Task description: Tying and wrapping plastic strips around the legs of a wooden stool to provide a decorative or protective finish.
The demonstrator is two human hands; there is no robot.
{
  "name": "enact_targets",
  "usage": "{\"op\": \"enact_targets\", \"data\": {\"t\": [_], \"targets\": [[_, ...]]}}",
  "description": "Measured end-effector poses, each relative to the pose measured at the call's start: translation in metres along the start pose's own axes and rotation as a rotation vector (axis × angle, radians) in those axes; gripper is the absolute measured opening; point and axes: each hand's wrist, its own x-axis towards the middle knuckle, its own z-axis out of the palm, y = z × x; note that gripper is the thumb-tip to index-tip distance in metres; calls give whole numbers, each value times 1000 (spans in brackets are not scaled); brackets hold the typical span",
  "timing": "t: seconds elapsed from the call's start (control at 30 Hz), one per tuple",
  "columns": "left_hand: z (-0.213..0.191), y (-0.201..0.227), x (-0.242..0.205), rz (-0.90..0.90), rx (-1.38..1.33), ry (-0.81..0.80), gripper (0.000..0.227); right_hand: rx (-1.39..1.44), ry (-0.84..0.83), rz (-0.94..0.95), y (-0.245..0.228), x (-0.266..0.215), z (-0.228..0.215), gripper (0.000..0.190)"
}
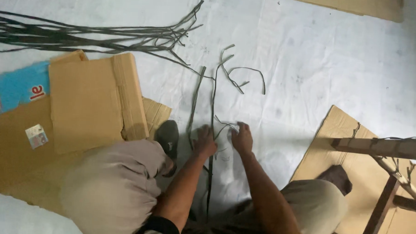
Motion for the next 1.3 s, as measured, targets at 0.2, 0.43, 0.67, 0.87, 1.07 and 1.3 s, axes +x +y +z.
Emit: {"op": "enact_targets", "data": {"t": [0.2,0.43,0.67,0.87,1.07,1.3], "targets": [[5,1,10,-34,111,-75,84,-105,-369,98,-25,94,-44,61],[-14,16,-7,-21,132,-110,84,-179,-539,76,-40,162,-34,62],[-22,26,-10,-65,119,-128,88,-261,-618,30,-6,202,8,60],[-16,27,-8,-76,156,-124,89,-357,-621,37,-19,185,9,62],[-1,11,5,-43,145,-128,93,-358,-645,88,-35,140,-19,52],[34,-18,27,-6,43,-55,94,-446,-645,-56,4,78,-43,35]]}}
